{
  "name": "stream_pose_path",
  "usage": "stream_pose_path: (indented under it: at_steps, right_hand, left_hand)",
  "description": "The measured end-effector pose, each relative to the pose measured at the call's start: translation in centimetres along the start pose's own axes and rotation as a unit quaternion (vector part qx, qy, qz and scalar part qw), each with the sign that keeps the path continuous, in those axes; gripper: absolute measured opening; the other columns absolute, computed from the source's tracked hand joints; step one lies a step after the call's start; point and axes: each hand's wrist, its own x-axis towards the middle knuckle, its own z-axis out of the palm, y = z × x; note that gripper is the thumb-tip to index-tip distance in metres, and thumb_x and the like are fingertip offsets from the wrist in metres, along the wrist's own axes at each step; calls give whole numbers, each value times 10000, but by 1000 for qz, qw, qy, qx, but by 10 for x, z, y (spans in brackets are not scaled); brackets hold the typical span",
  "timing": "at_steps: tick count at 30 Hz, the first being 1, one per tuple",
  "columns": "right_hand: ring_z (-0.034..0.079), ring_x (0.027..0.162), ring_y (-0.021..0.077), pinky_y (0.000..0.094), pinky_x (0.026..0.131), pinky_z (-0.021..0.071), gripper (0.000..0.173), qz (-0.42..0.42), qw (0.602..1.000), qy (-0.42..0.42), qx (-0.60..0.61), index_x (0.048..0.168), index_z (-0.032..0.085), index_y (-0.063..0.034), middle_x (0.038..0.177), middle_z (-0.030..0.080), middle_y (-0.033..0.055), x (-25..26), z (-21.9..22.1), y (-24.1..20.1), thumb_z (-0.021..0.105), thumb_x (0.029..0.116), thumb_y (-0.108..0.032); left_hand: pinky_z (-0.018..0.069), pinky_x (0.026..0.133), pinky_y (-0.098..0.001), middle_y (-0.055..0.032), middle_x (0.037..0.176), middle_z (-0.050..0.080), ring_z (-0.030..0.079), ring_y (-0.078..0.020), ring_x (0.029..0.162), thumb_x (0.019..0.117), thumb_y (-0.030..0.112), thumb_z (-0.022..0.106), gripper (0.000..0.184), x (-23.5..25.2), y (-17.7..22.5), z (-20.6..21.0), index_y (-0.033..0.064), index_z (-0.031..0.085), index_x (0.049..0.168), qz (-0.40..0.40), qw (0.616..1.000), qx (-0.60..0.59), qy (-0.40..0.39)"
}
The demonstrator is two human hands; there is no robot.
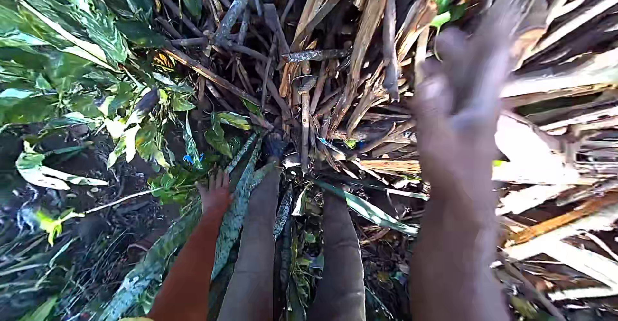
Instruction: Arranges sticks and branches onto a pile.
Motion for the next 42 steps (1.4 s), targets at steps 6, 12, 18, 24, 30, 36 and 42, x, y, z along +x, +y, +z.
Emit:
stream_pose_path:
  at_steps: [6,12,18,24,30,36,42]
  right_hand:
    - [618,1277,296,492,1087,496,577,237,934,-264,-30,1576,393,-82,1459,576,177,-64,181,132,512,1076,-344]
    - [521,1387,341,502,1171,406,560,320,909,-266,-17,1550,435,-48,1488,543,205,-79,270,196,474,1086,-360]
    - [610,1266,384,541,1092,470,475,397,915,-66,-43,1474,511,-13,1369,617,247,-54,242,240,503,1075,-271]
    - [601,1251,423,582,1028,503,428,287,943,48,-162,1391,582,-19,1361,606,245,-48,213,314,559,1045,-271]
    - [535,1323,436,579,1055,476,635,357,911,14,-204,1465,479,-21,1447,524,258,-31,196,333,653,992,-408]
    - [597,1244,466,653,996,498,877,402,897,-6,-184,1554,374,-99,1408,567,274,-41,195,380,671,915,-622]
    - [640,1165,445,650,949,511,974,441,885,-53,-136,1568,304,-130,1314,633,248,-38,203,359,712,862,-663]
  left_hand:
    - [6,1232,-675,-233,1692,167,155,-388,1575,1034,479,487,822,7,8,-22,31,153,1637,15,999,24,-34]
    - [297,1118,-727,-363,1580,314,371,-545,1427,1008,497,561,863,29,76,-102,-110,274,1550,-48,984,68,-158]
    - [439,963,-725,-300,1274,636,594,-487,1218,1010,408,575,509,93,140,-160,-37,653,1244,-36,986,-2,-160]
    - [530,948,-477,-203,1351,592,625,-298,1154,1080,206,480,380,175,198,-111,30,501,1417,-50,827,-555,-65]
    - [411,1107,-568,-174,1545,454,462,-312,1397,1044,424,532,629,237,238,-67,95,377,1557,-19,753,-654,67]
    - [439,1105,-558,-190,1512,493,497,-314,1379,947,763,448,905,269,256,-36,107,361,1564,-20,759,-647,70]
    - [457,1054,-614,-206,1374,603,574,-352,1284,962,775,372,845,247,265,-35,122,491,1483,-50,815,-569,101]
